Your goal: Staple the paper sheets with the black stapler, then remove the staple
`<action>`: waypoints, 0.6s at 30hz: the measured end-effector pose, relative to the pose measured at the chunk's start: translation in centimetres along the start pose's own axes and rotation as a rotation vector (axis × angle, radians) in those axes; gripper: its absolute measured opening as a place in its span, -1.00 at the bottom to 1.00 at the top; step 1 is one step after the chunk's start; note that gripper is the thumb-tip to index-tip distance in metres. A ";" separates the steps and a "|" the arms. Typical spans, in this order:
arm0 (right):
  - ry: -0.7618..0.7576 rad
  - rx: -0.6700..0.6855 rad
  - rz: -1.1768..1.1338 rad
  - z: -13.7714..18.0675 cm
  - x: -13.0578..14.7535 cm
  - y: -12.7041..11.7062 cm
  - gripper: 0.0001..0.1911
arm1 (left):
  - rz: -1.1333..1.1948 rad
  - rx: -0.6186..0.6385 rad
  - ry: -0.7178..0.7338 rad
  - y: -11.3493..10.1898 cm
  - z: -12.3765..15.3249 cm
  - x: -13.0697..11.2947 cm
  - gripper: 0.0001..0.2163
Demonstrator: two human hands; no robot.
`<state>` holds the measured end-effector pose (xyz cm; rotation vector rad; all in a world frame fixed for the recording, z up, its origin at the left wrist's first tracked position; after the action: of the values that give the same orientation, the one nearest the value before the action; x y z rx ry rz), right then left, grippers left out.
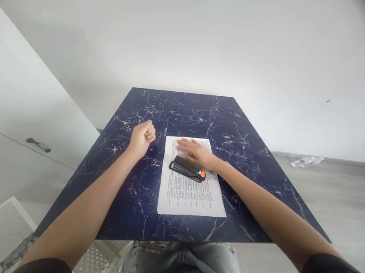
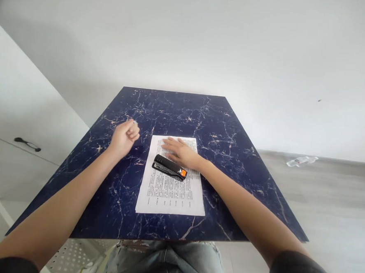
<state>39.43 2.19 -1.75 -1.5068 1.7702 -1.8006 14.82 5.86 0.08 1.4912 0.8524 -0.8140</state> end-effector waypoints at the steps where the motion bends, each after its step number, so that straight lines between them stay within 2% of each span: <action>1: 0.044 -0.082 -0.057 0.3 -0.2 -1.4 -0.60 | -0.033 -0.021 0.000 1.0 0.4 1.1 -0.61; 3: 0.185 -0.236 -0.150 1.1 -0.4 -4.2 -0.59 | -0.155 -0.016 -0.053 2.3 1.0 3.2 -0.70; 4: 0.235 -0.242 -0.186 1.6 0.0 -5.0 -0.54 | -0.264 0.005 -0.043 2.7 1.3 3.7 -0.71; 6: 0.170 -0.092 -0.263 2.3 2.4 -5.2 -0.51 | -0.558 0.065 0.034 3.3 1.8 3.9 -0.73; 8: 0.083 0.071 -0.207 3.3 4.9 -4.4 -0.52 | -0.874 0.138 0.141 4.1 2.3 3.8 -0.78; 9: 0.066 0.108 -0.150 3.7 5.8 -4.0 -0.51 | -1.012 0.185 0.181 4.6 2.6 3.9 -0.81; 11: 0.078 0.092 -0.086 4.4 6.4 -3.4 -0.65 | -1.210 0.279 0.230 5.3 2.9 4.3 -0.81; 13: 0.091 -0.003 -0.096 4.7 6.0 -3.6 -0.78 | -1.301 0.348 0.251 5.7 3.1 4.7 -0.78; 16: 0.098 -0.160 -0.113 4.9 4.6 -4.4 -0.77 | -1.294 0.344 0.253 5.5 3.0 4.8 -0.73; 18: 0.134 -0.200 -0.120 4.9 3.3 -4.6 -0.75 | -1.261 0.323 0.263 5.3 2.9 4.7 -0.69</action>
<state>43.73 -2.11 2.56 -1.6319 2.0167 -1.8688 21.68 2.94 -1.64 1.2289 1.9926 -1.7346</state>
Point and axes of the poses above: each hand's wrist, its own z-axis away from the middle knuckle, its own y-axis out of the palm, x = y × z, the point moved 7 cm from there along -z, towards the middle knuckle, and after that the axes turned 3 degrees about -y, right-handed, at the moved point
